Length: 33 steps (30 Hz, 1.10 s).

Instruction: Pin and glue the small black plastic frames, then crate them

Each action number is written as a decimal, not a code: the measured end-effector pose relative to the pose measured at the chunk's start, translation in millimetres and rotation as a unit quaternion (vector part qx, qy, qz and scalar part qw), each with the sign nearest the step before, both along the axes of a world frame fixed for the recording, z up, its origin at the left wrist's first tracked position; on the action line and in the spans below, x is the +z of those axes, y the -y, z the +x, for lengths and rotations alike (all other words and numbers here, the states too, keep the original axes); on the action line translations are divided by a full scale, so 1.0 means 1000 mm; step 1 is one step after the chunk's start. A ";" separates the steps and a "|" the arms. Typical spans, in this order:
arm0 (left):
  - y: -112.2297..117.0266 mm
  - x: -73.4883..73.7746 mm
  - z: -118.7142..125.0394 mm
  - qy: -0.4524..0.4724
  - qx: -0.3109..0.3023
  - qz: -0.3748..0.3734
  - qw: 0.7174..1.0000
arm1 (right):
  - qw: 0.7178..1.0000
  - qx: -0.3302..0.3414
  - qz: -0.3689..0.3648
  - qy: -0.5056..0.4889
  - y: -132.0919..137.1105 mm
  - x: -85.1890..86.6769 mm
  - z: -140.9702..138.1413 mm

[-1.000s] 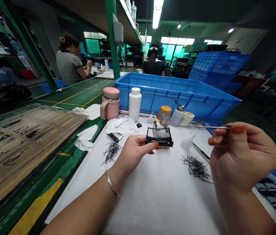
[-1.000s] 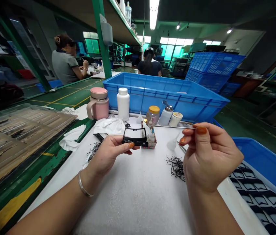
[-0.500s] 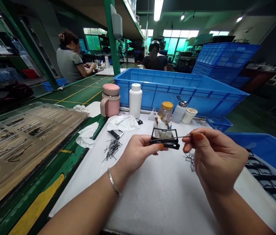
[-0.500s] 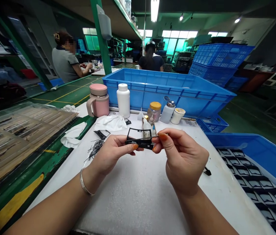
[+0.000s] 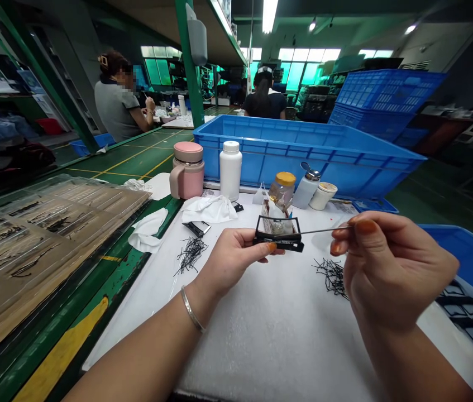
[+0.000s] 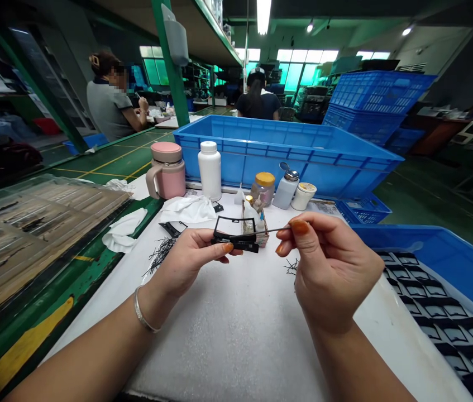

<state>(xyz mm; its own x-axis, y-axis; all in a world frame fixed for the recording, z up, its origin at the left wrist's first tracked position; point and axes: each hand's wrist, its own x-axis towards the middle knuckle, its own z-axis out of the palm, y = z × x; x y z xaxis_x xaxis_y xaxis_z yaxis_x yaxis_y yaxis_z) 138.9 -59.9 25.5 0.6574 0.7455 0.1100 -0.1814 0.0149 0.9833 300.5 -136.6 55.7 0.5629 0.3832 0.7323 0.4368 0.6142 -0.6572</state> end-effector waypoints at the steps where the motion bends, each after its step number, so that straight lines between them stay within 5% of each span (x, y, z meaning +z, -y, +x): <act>1: 0.000 0.000 0.000 0.001 0.000 0.000 1.000 | 1.000 -0.002 0.002 0.003 0.000 0.000 0.000; 26: 0.000 0.000 0.000 -0.010 0.008 0.009 1.000 | 1.000 -0.028 0.003 -0.001 0.000 0.002 0.000; 33: -0.001 0.000 0.000 -0.008 0.008 0.001 1.000 | 0.995 0.041 0.020 -0.084 0.003 0.007 0.010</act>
